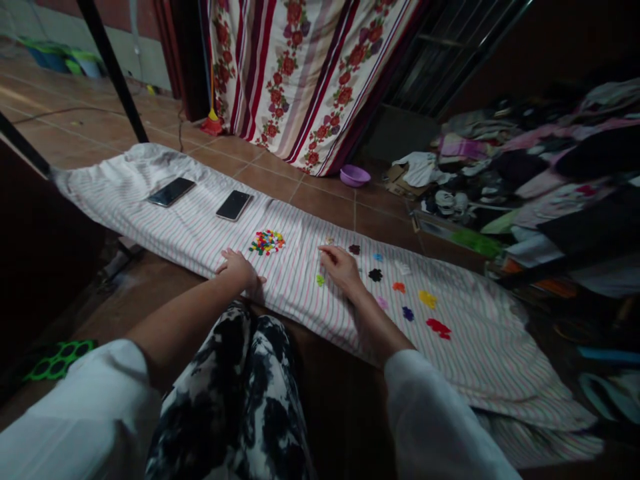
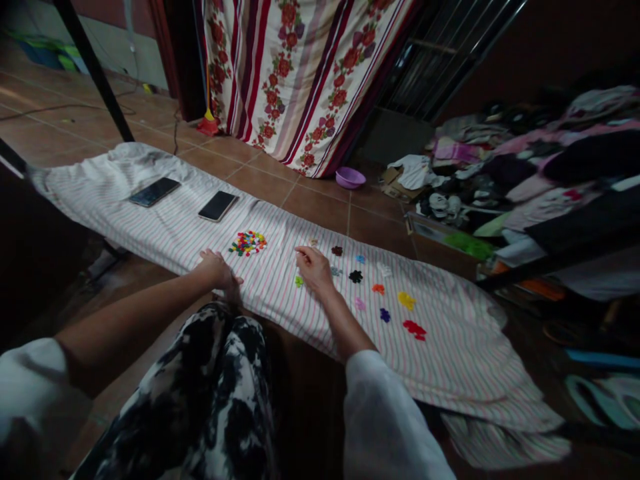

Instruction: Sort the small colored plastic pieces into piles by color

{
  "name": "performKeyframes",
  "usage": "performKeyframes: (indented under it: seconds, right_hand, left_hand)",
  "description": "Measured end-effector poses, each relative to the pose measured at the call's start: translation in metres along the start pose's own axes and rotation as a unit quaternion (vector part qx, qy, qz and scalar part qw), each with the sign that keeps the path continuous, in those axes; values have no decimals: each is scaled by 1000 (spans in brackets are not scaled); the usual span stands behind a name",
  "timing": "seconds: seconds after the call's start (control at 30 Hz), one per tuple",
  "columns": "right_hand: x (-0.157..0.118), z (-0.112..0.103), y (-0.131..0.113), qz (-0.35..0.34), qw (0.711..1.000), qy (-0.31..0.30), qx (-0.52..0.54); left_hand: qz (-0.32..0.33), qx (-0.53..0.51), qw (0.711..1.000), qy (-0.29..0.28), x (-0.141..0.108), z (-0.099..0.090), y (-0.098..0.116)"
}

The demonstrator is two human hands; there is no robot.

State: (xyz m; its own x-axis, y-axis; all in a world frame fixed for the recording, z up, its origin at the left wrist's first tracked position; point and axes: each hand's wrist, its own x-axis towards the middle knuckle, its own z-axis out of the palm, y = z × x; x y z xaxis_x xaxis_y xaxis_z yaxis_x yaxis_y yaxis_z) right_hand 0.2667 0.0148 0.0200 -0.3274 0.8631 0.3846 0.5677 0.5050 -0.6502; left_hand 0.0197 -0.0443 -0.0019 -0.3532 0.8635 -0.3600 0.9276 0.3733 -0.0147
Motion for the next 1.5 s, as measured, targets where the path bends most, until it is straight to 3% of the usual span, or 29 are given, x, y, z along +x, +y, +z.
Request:
performKeyframes:
  seconds: [0.07,0.17,0.33,0.53,0.7,1.0,1.27,1.5]
  right_hand:
    - [5,36,-18,-11,999,-32,12]
    - [12,79,-38,-19,997,-69,0]
    - [25,117,-55,-3,993,-96,-74]
    - [35,127,-66,59,973,-137,-178]
    - [40,130,-67,63,969,-141,-190]
    - [28,139,-53,37,994,-48,-87]
    - [12,145,-48,37,997,31,-52]
    - [12,146,-41,58,997,51,-1]
  left_hand:
    - [-51,27,998,-33,-1,-3,4]
    - [-71,20,997,-39,-6,-7,7]
    - [-45,23,999,-8,-9,-7,6]
    - [-43,17,999,-8,-2,-2,8]
    - [-36,58,997,-18,-3,-2,7]
    - [0,3,1000,4,-11,-3,1]
    - [7,77,997,-15,-14,-9,1]
    - [-4,112,993,-21,-16,-13,4]
